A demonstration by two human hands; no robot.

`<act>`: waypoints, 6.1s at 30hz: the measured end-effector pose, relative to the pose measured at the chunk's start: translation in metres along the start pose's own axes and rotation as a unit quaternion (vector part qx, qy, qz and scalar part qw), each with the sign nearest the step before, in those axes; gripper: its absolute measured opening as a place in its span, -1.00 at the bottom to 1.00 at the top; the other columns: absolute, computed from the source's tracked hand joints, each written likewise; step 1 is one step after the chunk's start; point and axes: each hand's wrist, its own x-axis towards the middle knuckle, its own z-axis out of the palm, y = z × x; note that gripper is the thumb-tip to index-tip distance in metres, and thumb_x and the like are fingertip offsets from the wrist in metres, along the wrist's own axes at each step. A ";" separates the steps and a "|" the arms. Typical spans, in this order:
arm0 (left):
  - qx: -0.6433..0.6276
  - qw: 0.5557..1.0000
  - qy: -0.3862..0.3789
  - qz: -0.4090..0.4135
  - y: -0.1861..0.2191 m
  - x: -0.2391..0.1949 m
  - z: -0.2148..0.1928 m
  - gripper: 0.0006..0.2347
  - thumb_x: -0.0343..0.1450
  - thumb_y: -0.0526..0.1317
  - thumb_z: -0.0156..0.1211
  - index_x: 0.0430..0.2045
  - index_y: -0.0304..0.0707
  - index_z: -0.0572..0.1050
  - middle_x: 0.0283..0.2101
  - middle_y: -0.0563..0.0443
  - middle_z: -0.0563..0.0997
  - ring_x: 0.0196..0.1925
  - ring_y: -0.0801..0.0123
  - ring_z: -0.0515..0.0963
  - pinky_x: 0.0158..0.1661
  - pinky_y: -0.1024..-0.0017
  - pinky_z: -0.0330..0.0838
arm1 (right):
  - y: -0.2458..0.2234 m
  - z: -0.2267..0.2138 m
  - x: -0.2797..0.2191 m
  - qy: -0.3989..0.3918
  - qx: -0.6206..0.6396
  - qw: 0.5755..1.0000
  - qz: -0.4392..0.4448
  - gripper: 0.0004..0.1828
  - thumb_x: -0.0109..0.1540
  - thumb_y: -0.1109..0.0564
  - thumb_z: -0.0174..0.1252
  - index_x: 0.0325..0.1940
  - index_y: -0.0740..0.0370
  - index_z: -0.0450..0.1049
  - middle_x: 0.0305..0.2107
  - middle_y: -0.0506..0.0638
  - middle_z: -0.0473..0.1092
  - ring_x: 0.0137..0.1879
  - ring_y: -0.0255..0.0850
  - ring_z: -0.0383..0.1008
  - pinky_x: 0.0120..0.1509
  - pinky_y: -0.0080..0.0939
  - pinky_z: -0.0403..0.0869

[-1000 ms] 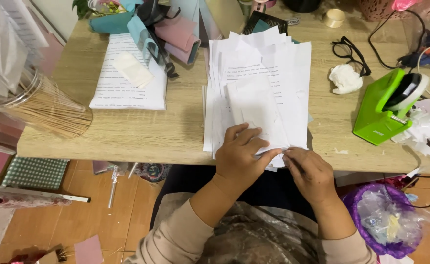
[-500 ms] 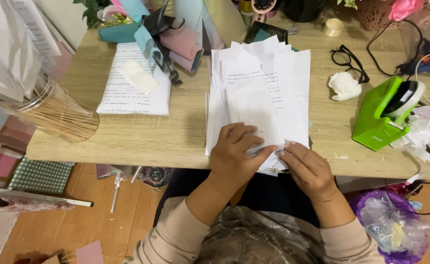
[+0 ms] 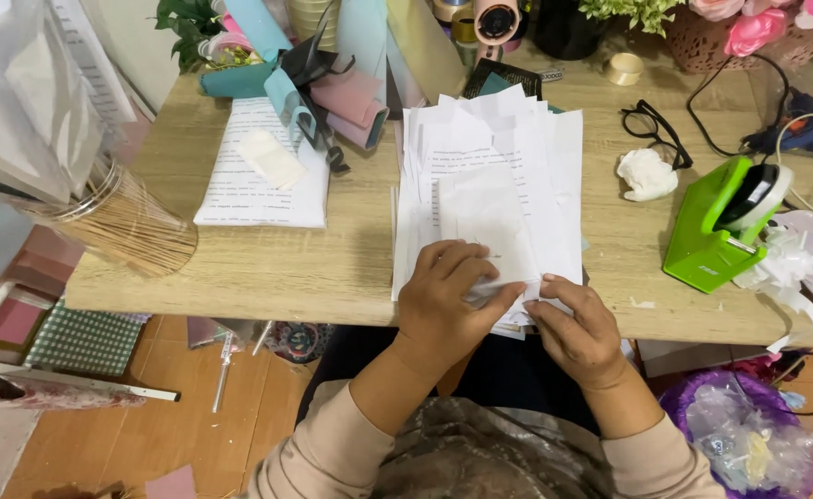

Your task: The person folds a stack of printed papers in half and then folds them again into smaller rectangles. They use a green tape dispenser to apply tape to the folded edges to secure them.

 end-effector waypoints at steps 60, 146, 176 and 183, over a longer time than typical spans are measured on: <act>-0.261 0.960 -0.072 -0.066 0.027 0.034 -0.021 -0.84 0.41 -0.37 0.22 -0.20 -0.10 0.50 0.01 0.04 0.52 0.05 0.24 0.51 0.07 0.34 0.47 | -0.018 -0.057 0.066 -0.033 0.171 0.908 0.380 -0.85 0.24 0.34 0.24 -0.19 0.20 0.43 -0.20 0.01 0.32 -0.03 -0.26 0.37 0.13 -0.35 0.38; -0.621 0.687 0.089 -0.367 0.012 0.059 -0.082 -0.36 0.41 -0.08 0.17 0.40 -0.12 0.06 0.35 -0.14 0.38 0.34 0.05 0.41 0.10 0.05 0.51 | -0.046 -0.080 0.088 -0.015 0.203 0.957 0.208 0.11 0.14 0.14 0.16 0.68 -0.08 -0.26 0.56 0.23 -0.13 0.70 0.13 -0.11 0.72 0.26 0.13; -0.100 0.909 -0.318 -0.249 -0.016 -0.033 -0.036 -0.53 0.45 0.00 0.15 0.27 -0.10 0.39 0.47 -0.04 0.22 0.58 0.06 -0.11 0.44 -0.05 -0.17 | -0.015 -0.046 0.019 0.021 -0.079 0.981 0.175 -0.08 0.11 0.35 0.42 0.43 0.51 0.06 0.26 0.38 0.16 0.37 0.19 0.35 0.49 0.04 0.43; -0.054 0.888 -0.395 -0.230 -0.028 -0.054 -0.038 -0.48 0.44 0.07 0.09 0.28 -0.17 0.37 0.49 -0.14 0.14 0.57 -0.04 -0.12 0.44 -0.05 -0.26 | -0.020 0.007 0.047 -0.102 -0.169 0.980 -0.020 -0.61 0.29 0.33 0.23 0.16 0.29 0.28 0.14 0.29 0.47 0.15 0.23 0.55 0.34 0.16 0.53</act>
